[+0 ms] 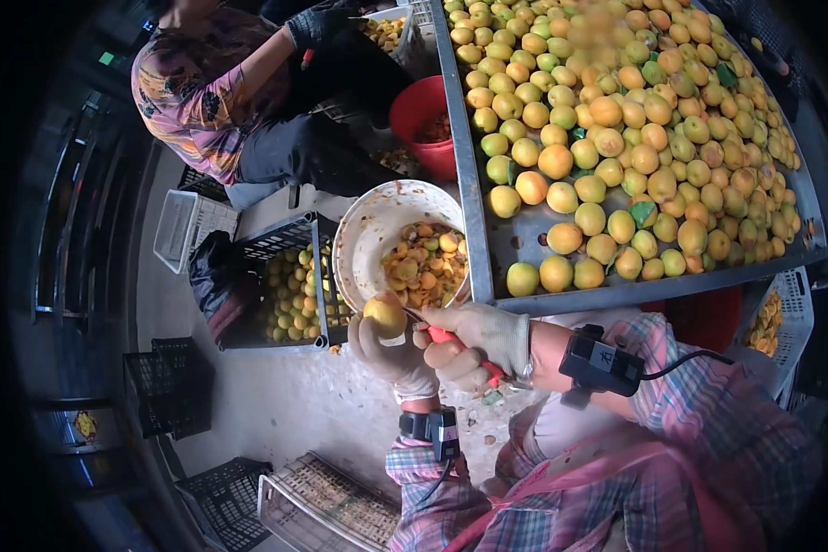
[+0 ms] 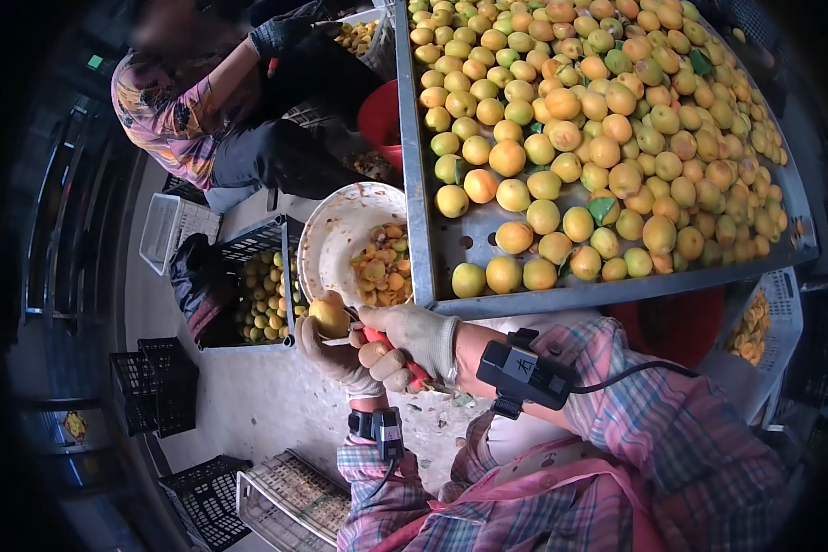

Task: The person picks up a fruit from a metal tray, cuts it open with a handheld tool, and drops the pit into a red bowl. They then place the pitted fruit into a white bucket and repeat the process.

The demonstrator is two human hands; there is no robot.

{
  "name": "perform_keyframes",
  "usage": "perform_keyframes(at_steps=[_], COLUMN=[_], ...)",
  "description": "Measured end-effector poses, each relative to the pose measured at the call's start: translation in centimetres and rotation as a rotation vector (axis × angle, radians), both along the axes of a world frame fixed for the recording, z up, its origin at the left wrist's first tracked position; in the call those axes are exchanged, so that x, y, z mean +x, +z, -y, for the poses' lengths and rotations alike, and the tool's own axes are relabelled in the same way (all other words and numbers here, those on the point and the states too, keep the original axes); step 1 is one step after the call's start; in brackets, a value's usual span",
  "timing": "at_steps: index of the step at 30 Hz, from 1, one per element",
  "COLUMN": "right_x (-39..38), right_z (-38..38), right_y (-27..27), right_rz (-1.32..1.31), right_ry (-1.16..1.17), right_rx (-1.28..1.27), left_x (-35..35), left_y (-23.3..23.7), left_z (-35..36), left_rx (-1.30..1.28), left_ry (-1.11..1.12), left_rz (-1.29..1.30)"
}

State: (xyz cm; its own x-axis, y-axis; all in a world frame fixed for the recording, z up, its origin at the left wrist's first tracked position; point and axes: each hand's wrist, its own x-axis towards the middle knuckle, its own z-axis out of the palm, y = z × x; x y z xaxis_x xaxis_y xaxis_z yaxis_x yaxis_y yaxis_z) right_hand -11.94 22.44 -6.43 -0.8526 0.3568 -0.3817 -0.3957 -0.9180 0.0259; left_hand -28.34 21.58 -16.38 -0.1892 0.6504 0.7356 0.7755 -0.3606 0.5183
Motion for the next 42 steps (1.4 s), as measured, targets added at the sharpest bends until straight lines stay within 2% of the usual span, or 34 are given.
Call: perform_keyframes(at_steps=[2,8,12,17,21,23,24,26,27,28,30,32,34,35,38,39,40,42], right_x=[-0.2,-0.8,-0.9,-0.9,-0.6,-0.2,0.1,0.5,0.8,0.8,0.9,1.5,2.2,2.6,3.6,3.8,3.9,4.1], right_z=[-0.3,-1.2,-1.5,-1.9,-2.2,-2.9,-3.2,-3.6,-3.6,-3.2,-2.2,-1.0,0.4,0.8,2.1,2.6,3.0,3.9], right_y=[0.0,0.5,-0.4,-1.5,-0.3,0.8,1.2,1.9,2.3,2.2,1.8,0.9,1.2,0.7,1.4,2.2,2.0,0.9], right_rz=[-0.045,0.09,0.007,-0.03,-0.041,-0.03,-0.03,0.016,0.126,0.126,0.473,0.522,0.699,0.757,0.81,0.809,0.812,0.915], right_ry=[-0.021,-0.033,-0.068,-0.062,-0.095,-0.147,-0.149,-0.16,-0.171,-0.162,-0.127,-0.068,0.061,0.091,0.225,0.203,0.208,0.25], right_rx=[-0.043,-0.041,-0.126,-0.104,-0.154,-0.036,-0.037,0.051,0.111,0.112,0.344,0.399,0.625,0.693,0.812,0.783,0.787,1.08], left_x=[0.1,-0.1,-1.5,-1.8,-1.8,-2.1,-1.9,-1.5,-1.5,-1.8,-2.2,-2.4,-2.3,-2.2,-1.4,-1.5,-1.1,0.4], left_y=[0.1,0.5,-0.2,-0.2,0.2,-0.4,-0.4,-0.6,-0.4,-0.1,0.6,1.5,3.0,3.3,2.0,2.1,2.1,2.8], left_z=[-0.4,-0.6,-1.2,-1.5,-1.4,-1.0,-0.6,0.1,0.2,0.5,0.9,1.4,2.0,2.2,3.5,3.4,3.8,4.7], left_rx=[0.023,-0.053,-0.108,-0.144,-0.122,-0.245,-0.247,-0.467,-0.465,-0.534,-0.663,-0.685,-0.845,-0.858,-0.767,-0.808,-0.801,-0.725], left_ry=[-0.026,-0.019,-0.002,-0.056,-0.056,-0.114,-0.116,-0.236,-0.23,-0.252,-0.295,-0.299,-0.402,-0.442,-0.486,-0.655,-0.656,-0.815], left_rz=[-0.059,-0.11,-0.237,-0.256,-0.27,-0.113,-0.114,0.498,0.501,0.636,0.907,0.956,1.125,1.127,1.187,1.296,1.3,1.423])
